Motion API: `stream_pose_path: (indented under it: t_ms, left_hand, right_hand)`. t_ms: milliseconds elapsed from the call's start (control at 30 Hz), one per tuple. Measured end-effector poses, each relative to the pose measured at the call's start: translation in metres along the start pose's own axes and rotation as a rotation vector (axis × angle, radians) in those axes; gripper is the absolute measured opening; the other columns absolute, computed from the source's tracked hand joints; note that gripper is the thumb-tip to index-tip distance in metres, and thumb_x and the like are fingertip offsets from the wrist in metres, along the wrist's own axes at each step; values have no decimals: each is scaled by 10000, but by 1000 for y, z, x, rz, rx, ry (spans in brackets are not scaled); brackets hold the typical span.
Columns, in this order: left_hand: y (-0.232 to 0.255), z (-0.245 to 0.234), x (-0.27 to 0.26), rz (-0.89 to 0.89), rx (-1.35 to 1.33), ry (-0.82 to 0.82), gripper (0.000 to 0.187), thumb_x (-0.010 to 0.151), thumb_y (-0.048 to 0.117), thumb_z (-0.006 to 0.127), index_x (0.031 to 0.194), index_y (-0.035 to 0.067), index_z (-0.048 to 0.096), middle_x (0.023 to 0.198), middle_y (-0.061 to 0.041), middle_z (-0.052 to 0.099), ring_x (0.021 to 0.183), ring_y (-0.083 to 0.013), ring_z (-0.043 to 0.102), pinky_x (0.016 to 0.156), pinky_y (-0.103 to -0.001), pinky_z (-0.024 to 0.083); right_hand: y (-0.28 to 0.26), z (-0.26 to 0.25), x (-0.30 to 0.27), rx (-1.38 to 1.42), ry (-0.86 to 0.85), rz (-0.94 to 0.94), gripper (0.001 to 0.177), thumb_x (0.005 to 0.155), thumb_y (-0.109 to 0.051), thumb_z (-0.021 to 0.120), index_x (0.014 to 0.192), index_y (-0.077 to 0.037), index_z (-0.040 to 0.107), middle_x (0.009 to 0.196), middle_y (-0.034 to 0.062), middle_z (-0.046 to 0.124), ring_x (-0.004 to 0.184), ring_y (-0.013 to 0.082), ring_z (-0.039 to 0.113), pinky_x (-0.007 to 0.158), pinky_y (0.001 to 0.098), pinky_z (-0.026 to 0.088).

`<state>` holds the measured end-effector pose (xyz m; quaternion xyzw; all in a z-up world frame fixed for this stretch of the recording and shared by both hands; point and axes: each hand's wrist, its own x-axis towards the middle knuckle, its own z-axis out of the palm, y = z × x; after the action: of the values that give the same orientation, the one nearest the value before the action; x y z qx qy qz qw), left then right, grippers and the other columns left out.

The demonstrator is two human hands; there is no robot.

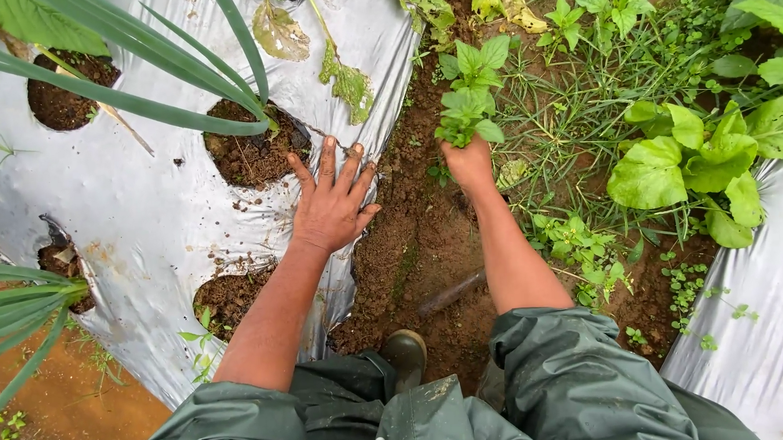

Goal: The person removes weeds from around plants growing in a plastic-covered garden bed. They pull weeds by hand and use a small hand hoe to loosen the soil and clear vegetation from the edges of the bed.

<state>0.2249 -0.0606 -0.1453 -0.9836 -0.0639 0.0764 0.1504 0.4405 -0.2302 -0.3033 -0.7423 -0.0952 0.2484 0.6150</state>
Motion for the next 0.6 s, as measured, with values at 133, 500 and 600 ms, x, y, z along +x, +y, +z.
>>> stream_pose_path:
  t_ms: [133,500,600]
  left_hand:
    - [0,1,0,0,-6,-1,655,1030,698,331,1559,322,425,1717,-26,231,1578,-432,-32,1141,-806,-135]
    - [0,9,1,12,-37,67,618,1019,685,392,1514,326,479,1681,-31,317,1584,-457,3,1153,-815,-108]
    - [1,10,-2,0,-50,73,615,1015,682,407,1511,326,482,1698,-25,297,1587,-452,16,1162,-809,-101]
  right_hand:
    - [49,19,12,-332,-142,-174,237,956,-108,714,1111,52,634,851,203,612,761,346,667,705,496,565]
    - [41,18,20,-630,-144,-473,362,880,-193,794,1131,45,688,973,235,683,898,472,707,766,558,597]
    - [20,-19,8,-558,-88,-389,305,915,-167,759,1123,44,687,960,241,683,896,475,702,786,578,577]
